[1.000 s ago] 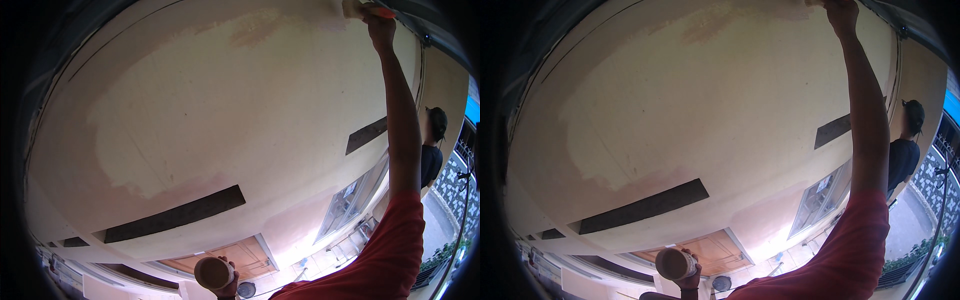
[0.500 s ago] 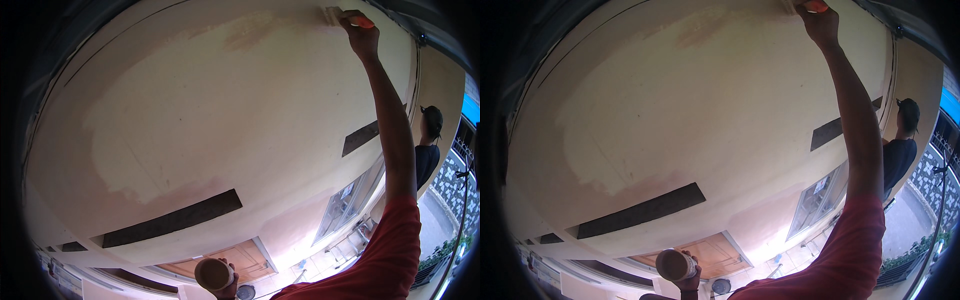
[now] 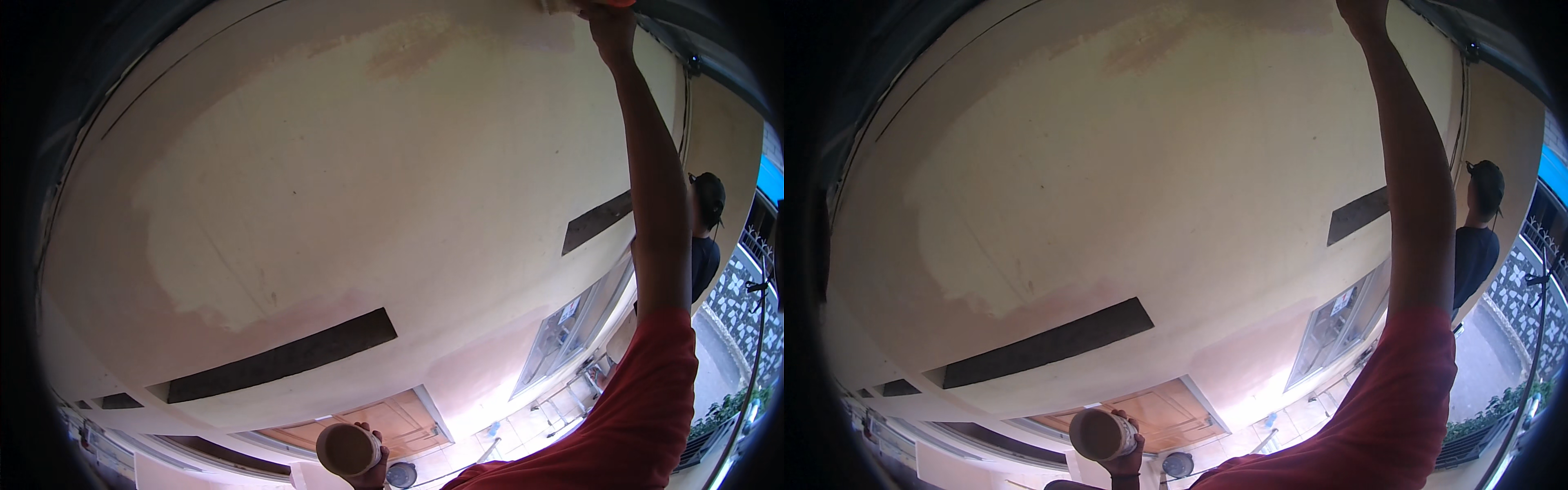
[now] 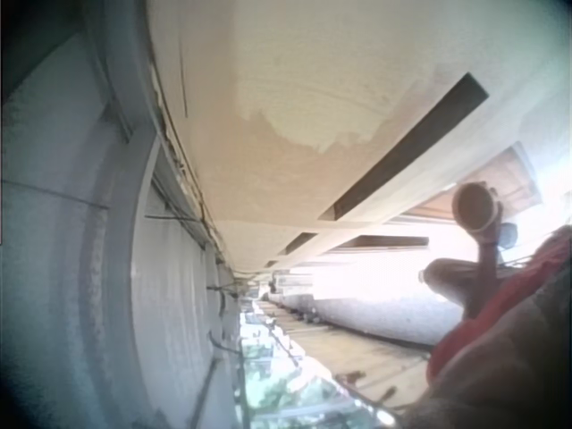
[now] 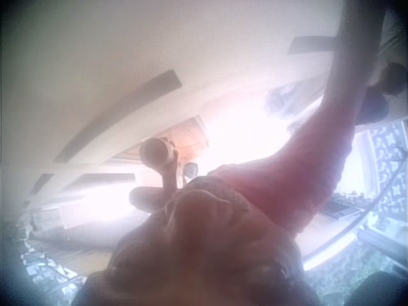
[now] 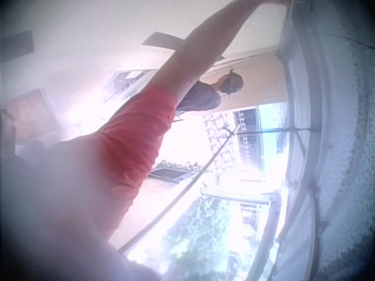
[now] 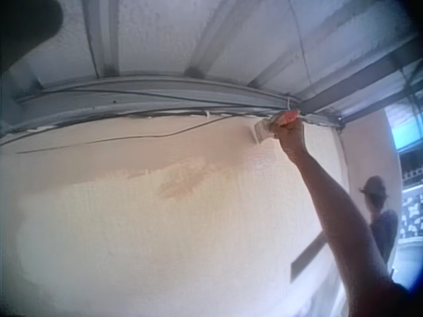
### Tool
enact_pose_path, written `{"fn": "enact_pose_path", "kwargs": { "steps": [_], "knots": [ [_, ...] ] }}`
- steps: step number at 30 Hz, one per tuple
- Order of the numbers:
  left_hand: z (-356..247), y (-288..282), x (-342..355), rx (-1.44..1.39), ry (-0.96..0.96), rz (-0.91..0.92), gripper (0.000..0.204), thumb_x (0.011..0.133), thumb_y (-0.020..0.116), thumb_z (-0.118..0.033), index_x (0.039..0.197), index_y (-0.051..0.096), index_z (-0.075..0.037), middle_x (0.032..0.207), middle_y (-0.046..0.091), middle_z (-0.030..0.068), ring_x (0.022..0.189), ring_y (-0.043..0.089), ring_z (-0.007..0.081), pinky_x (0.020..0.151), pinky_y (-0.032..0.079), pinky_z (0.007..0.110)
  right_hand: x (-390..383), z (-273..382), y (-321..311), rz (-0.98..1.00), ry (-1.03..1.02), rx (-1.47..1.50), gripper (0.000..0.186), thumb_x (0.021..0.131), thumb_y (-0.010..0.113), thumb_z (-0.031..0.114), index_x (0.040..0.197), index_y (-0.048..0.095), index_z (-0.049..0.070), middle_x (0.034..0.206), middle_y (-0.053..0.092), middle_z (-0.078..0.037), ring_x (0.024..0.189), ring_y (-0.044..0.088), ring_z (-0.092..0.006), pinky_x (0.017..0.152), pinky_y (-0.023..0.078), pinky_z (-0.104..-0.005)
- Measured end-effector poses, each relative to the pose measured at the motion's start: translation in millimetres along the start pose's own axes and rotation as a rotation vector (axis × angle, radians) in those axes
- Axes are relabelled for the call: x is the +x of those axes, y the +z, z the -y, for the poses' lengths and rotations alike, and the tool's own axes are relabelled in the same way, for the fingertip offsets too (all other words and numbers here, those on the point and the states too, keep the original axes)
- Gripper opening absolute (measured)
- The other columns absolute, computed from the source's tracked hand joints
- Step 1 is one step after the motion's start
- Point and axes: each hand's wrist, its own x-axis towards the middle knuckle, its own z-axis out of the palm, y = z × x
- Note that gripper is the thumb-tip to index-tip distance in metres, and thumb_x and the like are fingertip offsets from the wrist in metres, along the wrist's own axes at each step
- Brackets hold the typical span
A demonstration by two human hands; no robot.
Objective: The person paints a ceiling using a paintbrush and a small paint container. They repeatedly dip the brush into the container and apply paint to the ceiling surface in long strokes, working along the edge near a dark trim.
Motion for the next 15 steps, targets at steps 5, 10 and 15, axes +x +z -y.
{"fn": "enact_pose_path", "kwargs": {
  "steps": [5,10,15],
  "knots": [
    [7.4,5.1,13.6,-0.013,-0.03,0.036,0.092,0.092,0.074,-0.069,0.157,0.047,-0.01,0.149,0.052,0.0172,0.139,0.051,0.0421,0.103,0.056,0.065,44.4,-39.0,-25.1,-0.135,-0.335,-0.523,0.012,0.09,0.079,0.003,0.099,0.074,0.008,0.088,0.074,-0.008,0.081,0.071,-0.0222,0.074,0.056,-0.0364],
    [9.2,7.6,20.6,-0.024,-0.049,0.044,0.09,0.093,0.073,-0.068,0.157,0.047,-0.01,0.149,0.052,0.0171,0.137,0.052,0.042,0.102,0.057,0.065,20.6,-27.8,-3.4,-0.005,-0.338,-0.628,0.015,0.089,0.08,0.004,0.102,0.074,0.008,0.091,0.074,-0.015,0.087,0.073,-0.0273,0.08,0.057,-0.0368],
    [8.5,5.3,7.5,-0.009,-0.011,0.019,0.089,0.094,0.073,-0.067,0.158,0.048,-0.011,0.148,0.053,0.017,0.135,0.053,0.042,0.1,0.058,0.063,-35.6,18.2,19.7,0.209,-0.154,-0.214,0.015,0.089,0.08,0.002,0.101,0.074,0.009,0.093,0.073,-0.013,0.089,0.074,-0.0227,0.078,0.057,-0.0336]
  ]
}}
